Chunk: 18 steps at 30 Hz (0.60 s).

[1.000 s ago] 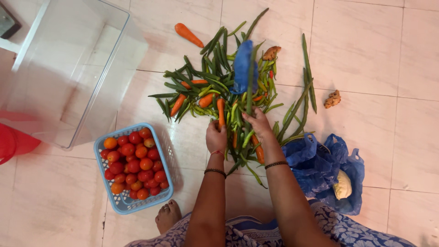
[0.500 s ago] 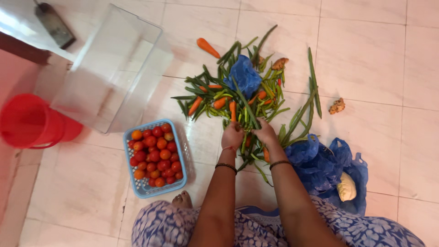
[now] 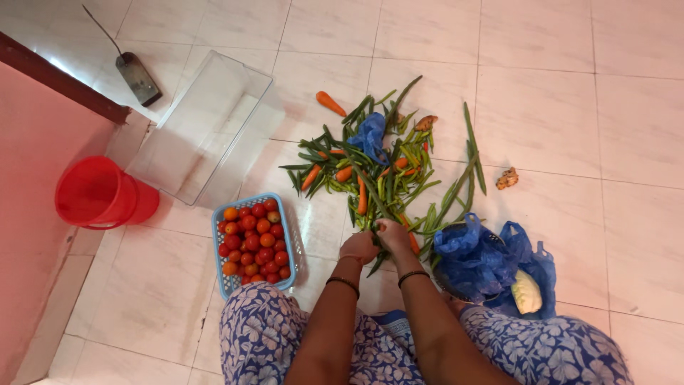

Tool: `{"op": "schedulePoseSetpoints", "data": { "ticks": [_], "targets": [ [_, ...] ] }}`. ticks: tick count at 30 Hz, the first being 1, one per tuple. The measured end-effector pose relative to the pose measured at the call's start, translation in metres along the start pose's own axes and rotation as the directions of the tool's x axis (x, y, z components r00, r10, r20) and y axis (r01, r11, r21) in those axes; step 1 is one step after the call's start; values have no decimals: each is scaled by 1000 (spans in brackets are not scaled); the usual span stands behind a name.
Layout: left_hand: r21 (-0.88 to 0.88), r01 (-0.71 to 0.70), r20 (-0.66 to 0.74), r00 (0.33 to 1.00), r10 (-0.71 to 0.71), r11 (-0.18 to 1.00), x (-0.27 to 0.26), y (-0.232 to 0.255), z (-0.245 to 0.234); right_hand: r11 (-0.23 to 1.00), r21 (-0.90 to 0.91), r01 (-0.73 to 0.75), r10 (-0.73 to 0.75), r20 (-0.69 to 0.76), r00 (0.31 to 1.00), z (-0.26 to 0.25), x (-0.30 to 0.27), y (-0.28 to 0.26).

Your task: The person sits on the floor and sorts vegetables, placing tomatoes into a blue basket, long beans into a clear plastic container, and carrots into a blue plastic bag. Green chilies are placed into a metal bowl.

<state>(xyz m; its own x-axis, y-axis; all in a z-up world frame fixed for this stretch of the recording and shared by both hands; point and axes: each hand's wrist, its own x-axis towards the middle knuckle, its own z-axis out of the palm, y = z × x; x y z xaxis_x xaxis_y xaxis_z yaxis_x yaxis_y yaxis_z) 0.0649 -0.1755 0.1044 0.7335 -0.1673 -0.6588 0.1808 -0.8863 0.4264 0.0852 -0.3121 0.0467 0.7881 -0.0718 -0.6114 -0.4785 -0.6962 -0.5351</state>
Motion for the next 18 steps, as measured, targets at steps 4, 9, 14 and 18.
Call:
{"op": "schedulePoseSetpoints", "data": {
  "ticks": [4,9,14,18],
  "targets": [
    [50,13,23,1000,-14,999,-10,24,1,988,131,85,-78,-60,995,-1,12,18],
    [-133,107,-66,991,-117,985,2,31,35,953,303,-19,124,-329,936,23,24,56],
    [-458,94,-252,940,-230,884,28,14,32,931,341,130,94,-568,817,0,57,46],
    [-516,81,-356,885,-300,853,59,8,17,961,269,66,72,-471,879,-31,80,8]
  ]
}}
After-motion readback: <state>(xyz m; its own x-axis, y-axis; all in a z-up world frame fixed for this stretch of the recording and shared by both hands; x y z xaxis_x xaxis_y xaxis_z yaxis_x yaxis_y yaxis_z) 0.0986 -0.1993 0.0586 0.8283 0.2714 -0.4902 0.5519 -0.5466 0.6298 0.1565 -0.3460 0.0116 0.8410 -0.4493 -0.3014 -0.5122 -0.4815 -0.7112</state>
